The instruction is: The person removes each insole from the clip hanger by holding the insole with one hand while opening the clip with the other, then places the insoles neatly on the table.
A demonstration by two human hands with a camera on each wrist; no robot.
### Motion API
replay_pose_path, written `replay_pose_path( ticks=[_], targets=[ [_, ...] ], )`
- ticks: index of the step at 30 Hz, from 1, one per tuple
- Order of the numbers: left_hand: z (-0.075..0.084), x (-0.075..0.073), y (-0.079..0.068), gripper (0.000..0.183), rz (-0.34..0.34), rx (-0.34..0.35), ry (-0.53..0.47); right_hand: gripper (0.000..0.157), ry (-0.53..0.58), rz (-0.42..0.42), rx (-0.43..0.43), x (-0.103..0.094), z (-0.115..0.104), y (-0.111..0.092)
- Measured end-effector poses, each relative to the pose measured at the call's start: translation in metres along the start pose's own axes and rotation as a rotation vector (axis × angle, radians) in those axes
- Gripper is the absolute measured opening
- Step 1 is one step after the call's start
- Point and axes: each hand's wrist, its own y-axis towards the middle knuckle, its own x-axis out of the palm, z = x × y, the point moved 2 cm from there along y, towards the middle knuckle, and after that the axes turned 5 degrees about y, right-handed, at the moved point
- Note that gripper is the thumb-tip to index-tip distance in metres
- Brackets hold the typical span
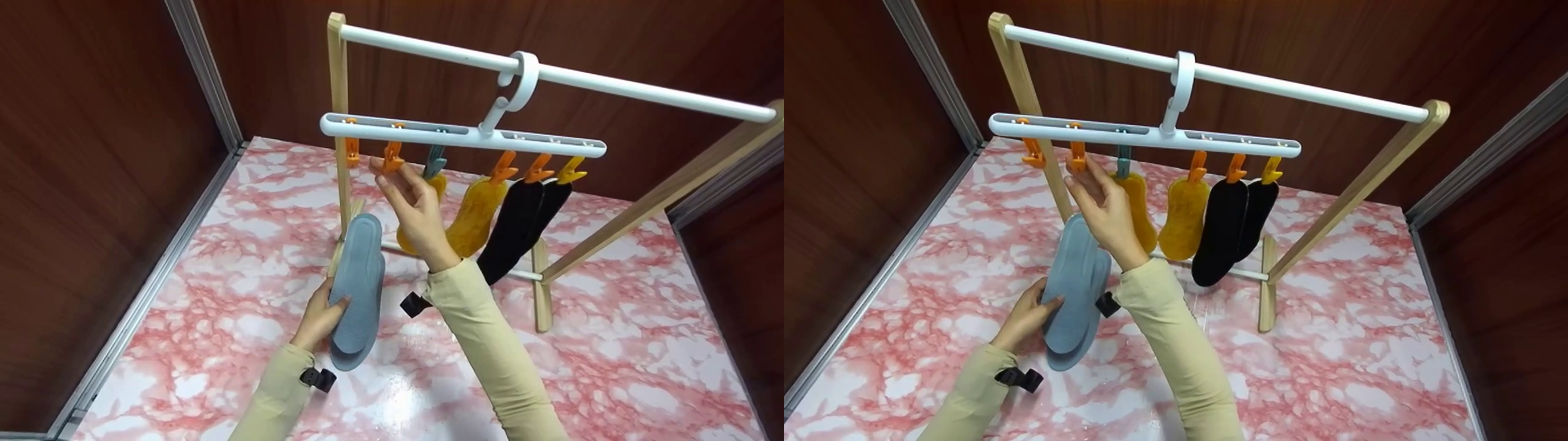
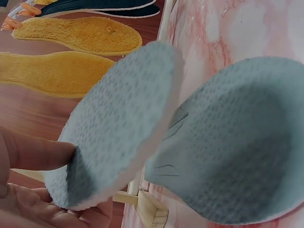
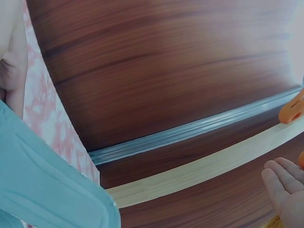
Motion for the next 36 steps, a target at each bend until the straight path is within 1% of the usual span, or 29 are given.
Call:
replay_pose_path(
  ticks=[6,9,14,16,19,25,31,36],
  targets=[
    [-0.004,-0.002,-0.001,0.032,-0.02,0.009,0.052,0.039,-0.026,-0.045,0.064,0.0,0.0,-0.005],
    [-0.005,-0.002,-0.002,0.032,-0.036,-0.001,0.041,0.04,-0.042,-0.075,0.085,0.001,0.001,-0.007],
    [-0.009,-0.001,-0.004,0.038,-0.077,-0.025,0.027,0.043,-0.051,-0.112,0.103,0.001,0.002,-0.009],
    [-0.01,-0.001,-0.005,0.041,-0.089,-0.033,0.042,0.044,-0.054,-0.113,0.108,0.0,0.002,-0.011],
    [-0.012,-0.001,-0.005,0.043,-0.096,-0.044,0.07,0.044,-0.062,-0.116,0.112,-0.001,0.003,-0.012],
    [-0.015,0.0,-0.006,0.037,-0.132,-0.064,0.127,0.039,-0.064,-0.129,0.084,-0.004,0.004,-0.013],
    [-0.016,0.001,-0.007,0.038,-0.152,-0.088,0.147,0.036,-0.054,-0.141,0.067,-0.004,0.003,-0.015],
    [-0.017,0.001,-0.006,0.037,-0.167,-0.102,0.154,0.033,-0.07,-0.154,0.06,-0.004,0.001,-0.018]
  ],
)
